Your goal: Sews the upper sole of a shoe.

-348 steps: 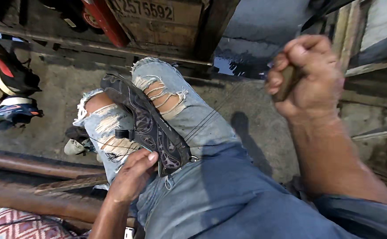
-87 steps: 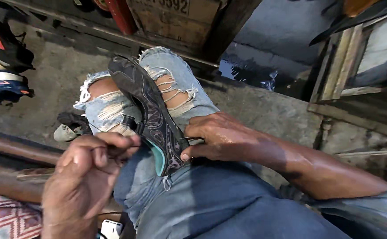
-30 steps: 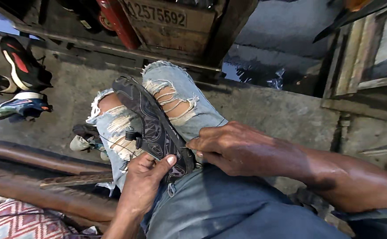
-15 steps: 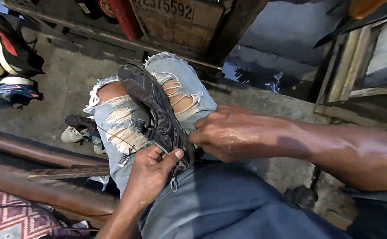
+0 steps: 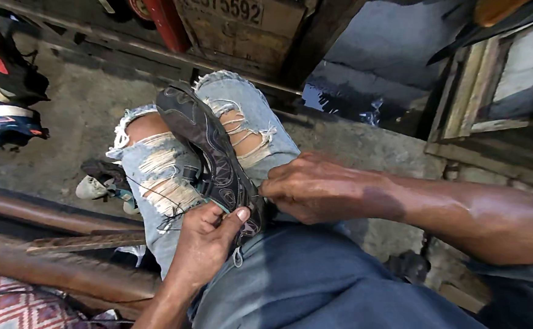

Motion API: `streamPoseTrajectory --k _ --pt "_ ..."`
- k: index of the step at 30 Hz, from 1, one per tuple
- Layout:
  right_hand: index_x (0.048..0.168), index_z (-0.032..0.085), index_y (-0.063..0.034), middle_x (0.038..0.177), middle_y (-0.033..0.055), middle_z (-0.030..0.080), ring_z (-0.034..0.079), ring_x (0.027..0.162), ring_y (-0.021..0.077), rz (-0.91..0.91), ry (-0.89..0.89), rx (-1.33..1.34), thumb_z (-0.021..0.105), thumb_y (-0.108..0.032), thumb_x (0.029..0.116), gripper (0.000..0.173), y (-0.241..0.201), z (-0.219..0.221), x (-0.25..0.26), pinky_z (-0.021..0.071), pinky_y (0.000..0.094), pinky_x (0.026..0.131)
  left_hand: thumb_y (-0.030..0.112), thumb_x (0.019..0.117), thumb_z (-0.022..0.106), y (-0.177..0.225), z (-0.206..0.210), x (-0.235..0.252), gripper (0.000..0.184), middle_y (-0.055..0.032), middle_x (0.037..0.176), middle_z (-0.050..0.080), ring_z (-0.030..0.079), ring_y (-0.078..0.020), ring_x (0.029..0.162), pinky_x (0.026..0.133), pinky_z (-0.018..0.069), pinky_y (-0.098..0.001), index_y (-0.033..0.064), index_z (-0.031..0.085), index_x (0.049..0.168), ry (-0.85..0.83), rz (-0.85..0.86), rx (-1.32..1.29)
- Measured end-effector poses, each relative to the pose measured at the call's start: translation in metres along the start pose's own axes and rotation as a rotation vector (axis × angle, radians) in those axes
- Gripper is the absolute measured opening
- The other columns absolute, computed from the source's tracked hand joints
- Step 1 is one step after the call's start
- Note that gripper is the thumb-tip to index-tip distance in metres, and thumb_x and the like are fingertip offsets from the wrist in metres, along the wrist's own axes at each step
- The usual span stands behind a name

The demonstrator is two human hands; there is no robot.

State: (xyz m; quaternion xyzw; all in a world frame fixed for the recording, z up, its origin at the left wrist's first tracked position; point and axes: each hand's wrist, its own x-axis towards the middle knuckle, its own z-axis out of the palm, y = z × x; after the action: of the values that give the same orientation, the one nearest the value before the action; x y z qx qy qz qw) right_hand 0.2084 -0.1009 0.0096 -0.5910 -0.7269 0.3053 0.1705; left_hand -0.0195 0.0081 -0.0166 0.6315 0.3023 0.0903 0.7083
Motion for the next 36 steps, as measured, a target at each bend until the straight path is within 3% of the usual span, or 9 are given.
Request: streamPoseTrajectory --k 9,12,16,19,22,24,28,32,36 --pt "0.087 0.069 -0.0151 0.071 -0.0015 0.058 0.059 0.062 0.0148 0.072 -0.064 -0.033 0.058 -0.017 0.0955 0.014 -0.008 0.007 0.012 0.0458 0.0366 0.053 0.009 0.0971 0.064 -0.003 0.004 0.004 0.011 -0.0014 0.081 0.072 0.068 -0.0083 0.073 0.069 0.0591 -0.0245 0.0043 0.073 0.092 0.004 0.017 0.08" --pt "0.089 0.07 -0.0149 0.072 -0.0018 0.059 0.06 0.065 0.0145 0.105 -0.092 0.021 0.058 -0.016 0.0953 0.013 -0.009 0.004 0.014 0.0477 0.0374 0.056 0.01 0.0986 0.063 -0.001 -0.003 0.004 0.011 -0.0018 0.088 0.073 0.07 -0.0093 0.08 0.075 0.0605 -0.0263 0.0037 0.073 0.1 -0.055 0.016 0.056" --pt "0.088 0.068 -0.0164 0.072 -0.0045 0.059 0.059 0.066 0.0105 0.102 -0.074 0.062 0.057 -0.019 0.0974 0.015 -0.004 -0.002 0.009 0.0482 0.0352 0.058 0.028 0.1066 0.054 0.003 -0.02 0.003 0.026 -0.0024 0.092 0.07 0.068 -0.0126 0.081 0.076 0.0602 -0.0311 0.006 0.067 0.107 -0.139 -0.049 -0.075" --pt "0.089 0.068 -0.0172 0.071 -0.0057 0.059 0.059 0.066 0.0091 0.126 -0.066 0.092 0.056 -0.023 0.0994 0.017 -0.002 -0.004 0.004 0.0489 0.0346 0.058 0.017 0.1041 0.048 0.007 -0.03 0.002 0.025 -0.0015 0.096 0.072 0.069 -0.0112 0.08 0.071 0.0601 -0.0283 0.0042 0.065 0.117 -0.195 -0.045 0.102" --pt "0.09 0.067 -0.0182 0.072 -0.0065 0.06 0.06 0.068 0.0081 0.129 -0.077 0.075 0.053 -0.031 0.1039 0.024 -0.003 -0.005 0.002 0.0491 0.0337 0.06 0.018 0.0982 0.055 0.011 -0.02 0.002 0.02 0.0066 0.092 0.07 0.066 0.001 0.086 0.078 0.056 -0.0216 0.0129 0.074 0.1 -0.198 -0.018 0.535" --pt "0.089 0.067 -0.017 0.072 -0.0059 0.06 0.06 0.066 0.0083 0.095 -0.046 0.044 0.052 -0.029 0.1039 0.024 -0.001 -0.003 0.0 0.0488 0.033 0.058 0.021 0.0974 0.058 0.013 -0.017 0.003 0.02 0.0074 0.088 0.069 0.063 0.0023 0.083 0.075 0.0533 -0.0204 0.0153 0.074 0.088 -0.202 -0.004 0.609" --pt "0.09 0.067 -0.0178 0.071 -0.0074 0.059 0.059 0.064 0.0065 0.116 -0.023 0.041 0.054 -0.025 0.0999 0.017 0.007 -0.003 -0.007 0.0495 0.0318 0.056 0.032 0.1003 0.058 0.017 -0.027 -0.007 0.021 0.0096 0.087 0.068 0.061 0.0017 0.075 0.068 0.0519 -0.0198 0.0191 0.074 0.092 -0.2 0.017 0.649" --pt "0.097 0.066 -0.0203 0.071 -0.0089 0.06 0.06 0.063 0.0061 0.187 -0.076 0.053 0.057 -0.024 0.0992 0.01 0.006 -0.009 -0.009 0.0508 0.0325 0.055 0.029 0.1002 0.06 0.031 -0.051 -0.015 0.019 0.0097 0.086 0.068 0.06 0.0029 0.071 0.062 0.0519 -0.0155 0.0166 0.073 0.098 -0.005 0.092 0.619" --pt "0.092 0.066 -0.0192 0.073 -0.008 0.06 0.059 0.064 0.0068 0.187 -0.111 0.029 0.058 -0.02 0.0975 0.009 0.006 -0.012 -0.006 0.0503 0.0322 0.055 0.031 0.0964 0.065 0.028 -0.052 -0.017 0.018 0.0049 0.096 0.066 0.063 -0.003 0.075 0.064 0.055 -0.0195 0.0155 0.069 0.106 0.12 0.077 0.595"
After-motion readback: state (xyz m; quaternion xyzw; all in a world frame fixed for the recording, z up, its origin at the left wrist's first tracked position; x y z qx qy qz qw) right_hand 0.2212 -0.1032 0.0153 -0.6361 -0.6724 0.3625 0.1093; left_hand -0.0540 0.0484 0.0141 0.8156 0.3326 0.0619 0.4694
